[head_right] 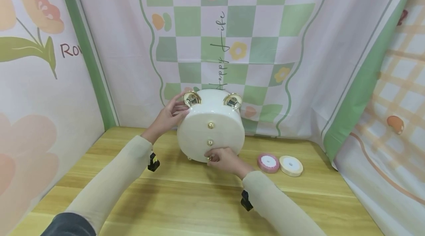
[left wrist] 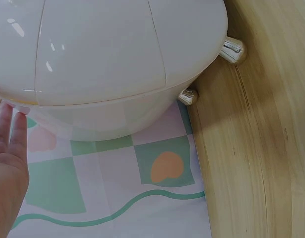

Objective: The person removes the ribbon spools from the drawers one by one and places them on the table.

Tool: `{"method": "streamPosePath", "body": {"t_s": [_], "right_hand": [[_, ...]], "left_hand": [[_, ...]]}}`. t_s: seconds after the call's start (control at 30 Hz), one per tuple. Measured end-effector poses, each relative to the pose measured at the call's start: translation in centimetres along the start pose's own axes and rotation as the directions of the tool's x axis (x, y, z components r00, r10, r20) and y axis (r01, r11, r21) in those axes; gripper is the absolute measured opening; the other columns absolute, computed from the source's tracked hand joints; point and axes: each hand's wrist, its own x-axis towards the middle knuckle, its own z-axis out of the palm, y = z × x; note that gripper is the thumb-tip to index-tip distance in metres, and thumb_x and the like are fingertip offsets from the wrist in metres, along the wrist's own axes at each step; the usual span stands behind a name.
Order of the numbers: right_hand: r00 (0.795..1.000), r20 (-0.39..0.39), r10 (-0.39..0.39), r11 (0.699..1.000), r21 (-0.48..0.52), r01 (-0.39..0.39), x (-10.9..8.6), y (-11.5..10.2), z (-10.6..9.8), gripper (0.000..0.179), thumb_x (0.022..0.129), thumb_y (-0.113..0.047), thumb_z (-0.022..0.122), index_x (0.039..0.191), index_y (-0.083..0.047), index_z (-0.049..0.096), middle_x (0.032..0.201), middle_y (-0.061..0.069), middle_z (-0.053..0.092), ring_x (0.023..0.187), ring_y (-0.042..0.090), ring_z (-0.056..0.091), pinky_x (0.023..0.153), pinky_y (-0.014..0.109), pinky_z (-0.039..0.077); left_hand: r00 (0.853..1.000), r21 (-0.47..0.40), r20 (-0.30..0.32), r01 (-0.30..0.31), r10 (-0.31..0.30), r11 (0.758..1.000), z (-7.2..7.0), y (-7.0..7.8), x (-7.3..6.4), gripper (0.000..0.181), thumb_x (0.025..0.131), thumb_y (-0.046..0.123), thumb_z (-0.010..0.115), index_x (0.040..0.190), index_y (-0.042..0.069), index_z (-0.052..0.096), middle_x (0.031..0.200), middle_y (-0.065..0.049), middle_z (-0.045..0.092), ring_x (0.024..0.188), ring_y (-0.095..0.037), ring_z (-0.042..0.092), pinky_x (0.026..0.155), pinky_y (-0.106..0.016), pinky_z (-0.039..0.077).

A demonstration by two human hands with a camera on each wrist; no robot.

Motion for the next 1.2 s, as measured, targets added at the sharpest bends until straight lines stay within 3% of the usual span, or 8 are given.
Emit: {"method": "streamPosePath", "body": {"t_s": [0.17, 0.57, 0.67, 0.93, 1.2], "right_hand": [[1.000, -0.004, 0.006, 1.000, -0.008, -0.006, 0.1, 0.2, 0.1, 0.023, 0.091, -0.009, 0.075, 0.113, -0.003, 0.072, 0.108, 0.013, 0.073, 0.091, 0.021, 0.070, 0.078, 0.030, 0.059], [0.999, -0.020, 0.030, 0.999, -0.030, -0.030, 0.2, 0.0, 0.1, 0.020, 0.090, -0.009, 0.075, 0.110, -0.005, 0.074, 0.106, 0.011, 0.073, 0.091, 0.020, 0.071, 0.077, 0.028, 0.059], [0.999, -0.022, 0.035, 0.999, -0.039, -0.036, 0.2, -0.1, 0.1, 0.020, 0.091, -0.010, 0.075, 0.110, -0.006, 0.074, 0.106, 0.011, 0.073, 0.090, 0.020, 0.071, 0.077, 0.028, 0.059], [0.999, -0.021, 0.046, 0.998, -0.051, -0.047, 0.5, -0.3, 0.1, 0.020, 0.091, -0.011, 0.075, 0.110, -0.006, 0.075, 0.105, 0.010, 0.074, 0.090, 0.019, 0.070, 0.076, 0.028, 0.058], [0.999, -0.039, 0.016, 0.997, -0.075, -0.019, 0.5, -0.6, 0.0, 0.018, 0.090, -0.007, 0.074, 0.108, -0.003, 0.075, 0.104, 0.011, 0.074, 0.087, 0.020, 0.071, 0.075, 0.030, 0.060]], "left_hand": [[1.000, -0.017, 0.017, 0.016, -0.016, 1.000, -0.1, 2.6, -0.9, 0.067, 0.101, 0.009, 0.062, 0.159, 0.018, 0.029, 0.138, -0.025, 0.051, 0.124, -0.037, 0.055, 0.108, -0.044, 0.045], [1.000, -0.022, 0.018, -0.007, 0.007, 1.000, -0.1, 2.6, -0.9, 0.067, 0.101, 0.008, 0.061, 0.159, 0.017, 0.030, 0.137, -0.027, 0.051, 0.124, -0.041, 0.055, 0.107, -0.047, 0.046], [1.000, -0.014, 0.020, -0.007, 0.007, 1.000, 0.0, 2.4, -0.8, 0.067, 0.101, 0.008, 0.061, 0.159, 0.017, 0.029, 0.137, -0.027, 0.051, 0.124, -0.041, 0.055, 0.107, -0.048, 0.045], [1.000, 0.015, 0.005, -0.017, 0.017, 1.000, -0.1, -0.5, 0.2, 0.068, 0.101, 0.017, 0.063, 0.159, 0.029, 0.029, 0.132, -0.020, 0.055, 0.122, -0.033, 0.056, 0.107, -0.045, 0.046], [1.000, 0.037, 0.015, -0.020, 0.019, 0.999, -0.1, -0.9, 0.3, 0.067, 0.101, 0.024, 0.064, 0.157, 0.037, 0.030, 0.130, -0.012, 0.056, 0.121, -0.027, 0.058, 0.105, -0.040, 0.048]]}}
